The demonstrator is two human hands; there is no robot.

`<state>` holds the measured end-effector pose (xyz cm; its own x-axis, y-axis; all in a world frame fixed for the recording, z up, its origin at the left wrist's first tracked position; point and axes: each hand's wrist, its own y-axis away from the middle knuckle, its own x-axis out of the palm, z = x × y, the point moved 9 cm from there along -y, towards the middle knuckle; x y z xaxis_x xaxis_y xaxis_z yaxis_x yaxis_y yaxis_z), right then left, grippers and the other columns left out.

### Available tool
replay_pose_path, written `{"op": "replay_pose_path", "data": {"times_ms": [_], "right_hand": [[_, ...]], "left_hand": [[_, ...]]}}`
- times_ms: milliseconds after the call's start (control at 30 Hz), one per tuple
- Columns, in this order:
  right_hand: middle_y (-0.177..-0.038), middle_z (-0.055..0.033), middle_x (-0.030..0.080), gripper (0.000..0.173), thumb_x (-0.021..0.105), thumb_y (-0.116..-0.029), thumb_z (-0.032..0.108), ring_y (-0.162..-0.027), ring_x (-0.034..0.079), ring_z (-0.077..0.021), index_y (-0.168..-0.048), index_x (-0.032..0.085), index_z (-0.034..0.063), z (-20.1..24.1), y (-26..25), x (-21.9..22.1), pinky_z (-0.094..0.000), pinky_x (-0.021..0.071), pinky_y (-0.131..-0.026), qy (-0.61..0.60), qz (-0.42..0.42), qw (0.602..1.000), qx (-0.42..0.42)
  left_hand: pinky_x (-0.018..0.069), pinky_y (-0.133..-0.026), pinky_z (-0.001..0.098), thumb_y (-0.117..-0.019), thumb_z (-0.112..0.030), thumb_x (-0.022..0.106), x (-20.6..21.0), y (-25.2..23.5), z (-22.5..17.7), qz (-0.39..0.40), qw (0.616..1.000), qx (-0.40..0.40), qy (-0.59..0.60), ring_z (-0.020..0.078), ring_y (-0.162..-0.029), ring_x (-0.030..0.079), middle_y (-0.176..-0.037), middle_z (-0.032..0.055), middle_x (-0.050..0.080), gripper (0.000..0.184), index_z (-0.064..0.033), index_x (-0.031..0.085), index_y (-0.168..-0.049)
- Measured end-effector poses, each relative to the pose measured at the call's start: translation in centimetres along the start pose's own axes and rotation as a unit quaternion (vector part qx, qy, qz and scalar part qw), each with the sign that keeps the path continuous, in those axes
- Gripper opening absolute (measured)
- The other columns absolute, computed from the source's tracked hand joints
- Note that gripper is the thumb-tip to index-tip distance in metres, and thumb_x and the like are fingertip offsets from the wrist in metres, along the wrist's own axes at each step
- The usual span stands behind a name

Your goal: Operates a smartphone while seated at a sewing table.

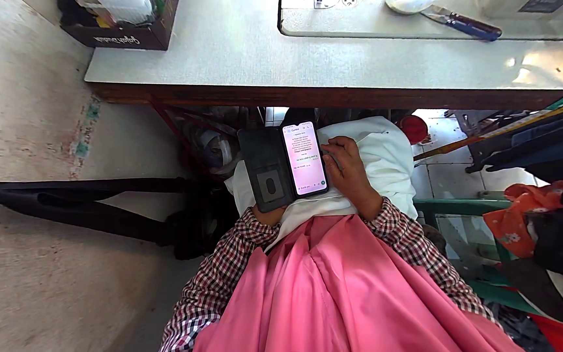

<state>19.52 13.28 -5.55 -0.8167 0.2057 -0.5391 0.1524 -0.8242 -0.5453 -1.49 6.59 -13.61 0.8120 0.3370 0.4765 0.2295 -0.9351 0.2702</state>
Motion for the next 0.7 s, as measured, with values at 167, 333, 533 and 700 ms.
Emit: {"op": "replay_pose_path", "data": {"times_ms": [167, 333, 533, 700], "right_hand": [[-0.120, -0.0245, 0.062, 0.026, 0.056, -0.1023, 0.013, -0.116, 0.059, -0.0320, -0.117, 0.072, -0.0019, 0.1, 0.0, 0.0, -0.0372, 0.0479, -0.104, -0.001, 0.000, 1.000, -0.006], [-0.119, -0.0243, 0.063, 0.026, 0.056, -0.1017, 0.012, -0.116, 0.060, -0.0326, -0.116, 0.072, -0.0019, 0.3, 0.0, 0.0, -0.0379, 0.0478, -0.104, 0.002, -0.003, 1.000, -0.021], [-0.117, -0.0241, 0.063, 0.025, 0.056, -0.1013, 0.011, -0.112, 0.061, -0.0324, -0.115, 0.072, -0.0020, 0.9, 0.1, -0.1, -0.0375, 0.0493, -0.101, 0.009, 0.000, 0.999, -0.037], [-0.117, -0.0238, 0.064, 0.025, 0.055, -0.1014, 0.011, -0.111, 0.061, -0.0323, -0.113, 0.073, -0.0018, 1.6, 0.3, -0.1, -0.0378, 0.0501, -0.099, 0.014, 0.007, 0.999, -0.046]], "left_hand": [[0.0525, -0.078, 0.0157, -0.0839, 0.020, 0.054, 0.1, 0.2, -0.7, -0.004, 0.995, 0.016, -0.098, -0.0035, -0.080, 0.063, -0.080, -0.0068, 0.065, 0.024, -0.0001, 0.056, -0.098], [0.0522, -0.077, 0.0156, -0.0847, 0.020, 0.053, 0.1, 0.3, -0.8, -0.021, 0.994, 0.013, -0.109, -0.0033, -0.079, 0.062, -0.079, -0.0061, 0.064, 0.024, 0.0007, 0.055, -0.097], [0.0527, -0.076, 0.0160, -0.0854, 0.021, 0.052, 0.3, 0.3, -0.9, -0.028, 0.994, 0.019, -0.101, -0.0028, -0.077, 0.062, -0.078, -0.0062, 0.065, 0.024, 0.0001, 0.055, -0.097], [0.0524, -0.076, 0.0146, -0.0815, 0.019, 0.060, 0.0, 0.3, -1.2, -0.038, 0.983, 0.059, -0.168, -0.0043, -0.077, 0.063, -0.078, -0.0058, 0.065, 0.021, 0.0034, 0.057, -0.096]]}}
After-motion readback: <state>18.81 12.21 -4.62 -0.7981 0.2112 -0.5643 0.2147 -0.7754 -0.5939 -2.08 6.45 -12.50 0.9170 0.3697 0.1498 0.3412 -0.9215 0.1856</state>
